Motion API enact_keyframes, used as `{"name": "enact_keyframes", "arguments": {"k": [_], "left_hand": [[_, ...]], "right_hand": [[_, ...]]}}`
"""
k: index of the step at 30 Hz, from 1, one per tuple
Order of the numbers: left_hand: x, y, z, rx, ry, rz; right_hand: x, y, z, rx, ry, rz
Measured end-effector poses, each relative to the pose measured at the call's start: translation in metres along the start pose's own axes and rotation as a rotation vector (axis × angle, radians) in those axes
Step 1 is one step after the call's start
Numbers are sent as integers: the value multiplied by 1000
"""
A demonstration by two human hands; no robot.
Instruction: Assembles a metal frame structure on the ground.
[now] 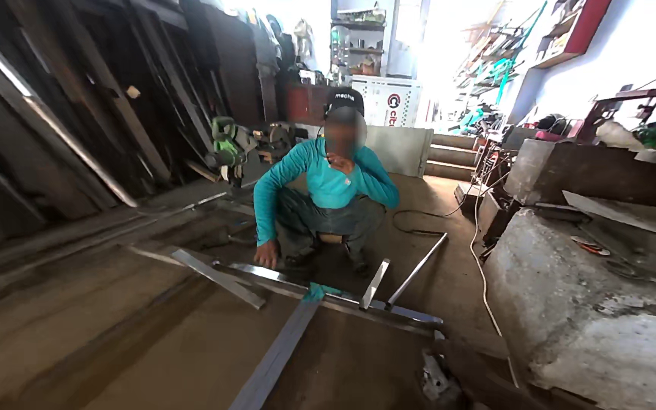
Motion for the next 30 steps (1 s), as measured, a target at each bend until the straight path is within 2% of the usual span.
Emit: {"name": "enact_keyframes", "arguments": {"k": [2,4,7,10,13,16,18,22,24,27,29,30], "left_hand": [[12,-10,-3,157,68,56],[23,-21,-11,232,174,79],[40,-26,-24,205,314,112],[55,-27,-21,217,335,225],[73,-34,-17,201,380,319],[83,-34,-10,149,444,326],[88,-32,-4,155,470,283],[91,-18,16,274,531,182],[92,-14,19,240,513,162],[92,-19,16,150,570,91],[92,-22,16,119,637,22],[93,-24,17,110,667,-2]], "right_hand": [[-19,-16,16,20,39,-87],[-39,-32,28,9,62,-128],[-71,-41,32,30,158,-210],[-100,-44,32,65,256,-276],[-120,-45,25,69,313,-296],[-131,-40,16,81,331,-280],[-131,-40,14,184,423,-308],[-130,-44,17,412,545,-453],[-122,-44,19,595,519,-558],[-101,-35,-5,983,306,-796],[-87,-23,-29,1067,44,-892],[-77,-20,-38,1057,-16,-830]]}}
Point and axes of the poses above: each hand's wrist, its own y-axis away from the middle knuckle, its own x-axis out of the back of the hand, z = x × y, the point moved 2 cm from there along -y, towards the middle knuckle, and after that the axes turned 5 degrees about x, right-handed, at the moved point
